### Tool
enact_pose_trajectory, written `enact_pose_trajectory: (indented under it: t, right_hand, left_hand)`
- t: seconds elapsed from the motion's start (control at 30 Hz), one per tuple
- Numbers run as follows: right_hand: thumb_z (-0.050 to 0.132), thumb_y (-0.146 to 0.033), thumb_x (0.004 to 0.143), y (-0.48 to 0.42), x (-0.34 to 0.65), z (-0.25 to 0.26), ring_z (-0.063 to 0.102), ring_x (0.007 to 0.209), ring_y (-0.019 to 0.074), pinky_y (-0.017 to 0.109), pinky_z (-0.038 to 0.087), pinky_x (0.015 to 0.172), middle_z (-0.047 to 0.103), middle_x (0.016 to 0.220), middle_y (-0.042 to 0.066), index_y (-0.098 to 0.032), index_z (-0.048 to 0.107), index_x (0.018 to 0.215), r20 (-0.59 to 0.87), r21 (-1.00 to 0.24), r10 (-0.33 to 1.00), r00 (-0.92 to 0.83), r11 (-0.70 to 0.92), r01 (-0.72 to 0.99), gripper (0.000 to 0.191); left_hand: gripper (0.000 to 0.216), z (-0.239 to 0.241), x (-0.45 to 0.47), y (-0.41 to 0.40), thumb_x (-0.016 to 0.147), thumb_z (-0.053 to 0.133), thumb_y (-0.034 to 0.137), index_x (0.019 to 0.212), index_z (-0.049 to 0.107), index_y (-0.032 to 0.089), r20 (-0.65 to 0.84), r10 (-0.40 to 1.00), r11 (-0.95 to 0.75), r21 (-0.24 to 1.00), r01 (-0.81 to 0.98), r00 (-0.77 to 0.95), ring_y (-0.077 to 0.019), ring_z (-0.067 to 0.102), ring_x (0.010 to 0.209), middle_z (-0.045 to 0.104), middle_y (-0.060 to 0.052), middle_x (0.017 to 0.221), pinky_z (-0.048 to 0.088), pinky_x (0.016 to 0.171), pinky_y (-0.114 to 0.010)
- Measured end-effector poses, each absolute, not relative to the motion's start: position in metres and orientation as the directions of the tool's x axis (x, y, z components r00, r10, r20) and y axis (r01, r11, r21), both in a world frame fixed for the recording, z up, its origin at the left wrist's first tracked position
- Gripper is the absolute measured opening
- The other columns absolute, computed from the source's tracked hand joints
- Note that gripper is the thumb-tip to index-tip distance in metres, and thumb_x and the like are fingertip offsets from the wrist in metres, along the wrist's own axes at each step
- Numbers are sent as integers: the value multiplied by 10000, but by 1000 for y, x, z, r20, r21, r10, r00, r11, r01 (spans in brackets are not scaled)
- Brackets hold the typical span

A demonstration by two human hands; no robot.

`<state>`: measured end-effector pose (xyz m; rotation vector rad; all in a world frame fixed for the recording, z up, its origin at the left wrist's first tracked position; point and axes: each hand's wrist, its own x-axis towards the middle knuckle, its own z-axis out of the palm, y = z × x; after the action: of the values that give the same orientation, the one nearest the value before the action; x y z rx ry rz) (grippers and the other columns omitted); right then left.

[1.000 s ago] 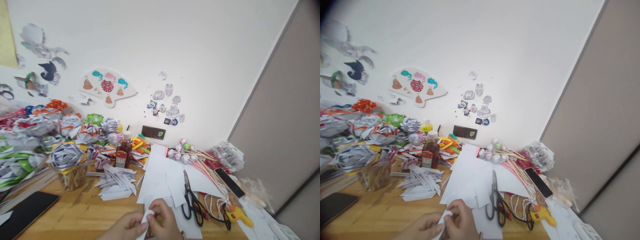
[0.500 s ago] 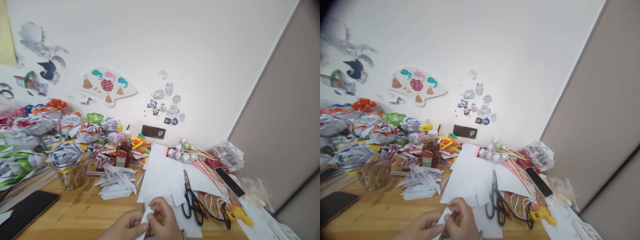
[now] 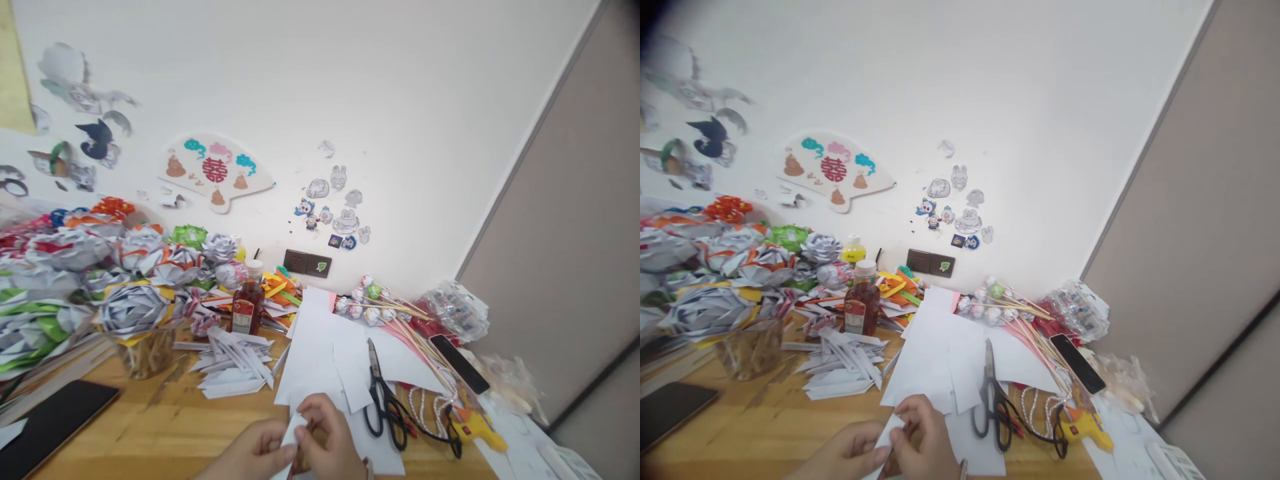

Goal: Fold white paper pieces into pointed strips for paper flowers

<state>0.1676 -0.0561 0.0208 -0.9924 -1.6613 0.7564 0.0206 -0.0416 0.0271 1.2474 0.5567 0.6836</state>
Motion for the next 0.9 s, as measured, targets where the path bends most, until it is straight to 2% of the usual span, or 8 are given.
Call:
enact_pose_trajectory:
  t: [0.23, 0.67, 0.9]
  right_hand:
    - [521, -133, 713, -56, 169, 20, 510, 594, 141, 228, 397, 569, 535, 643, -8, -184, 528, 905, 422, -851, 892, -160, 451, 270, 199]
    - [548, -153, 708, -54, 169, 19, 508, 608, 145, 227, 399, 558, 538, 675, -1, -197, 531, 903, 402, -872, 901, -161, 430, 232, 200]
    - [504, -130, 724, -52, 170, 20, 508, 619, 146, 240, 402, 590, 546, 681, 0, -190, 508, 902, 408, -865, 901, -149, 434, 254, 188]
  left_hand:
    - [388, 27, 22, -42, 591, 643, 529, 589, 515, 163, -29, 755, 172, 973, -155, 655, -92, 505, 370, 567, 41, 458, 350, 402, -184]
    - [387, 26, 23, -43, 590, 645, 526, 597, 523, 159, -57, 763, 190, 972, -139, 644, -91, 507, 348, 578, 47, 430, 341, 367, -172]
    - [455, 28, 22, -42, 454, 730, 523, 636, 569, 139, -94, 754, 227, 966, -124, 651, -99, 535, 410, 612, 38, 469, 385, 448, -188]
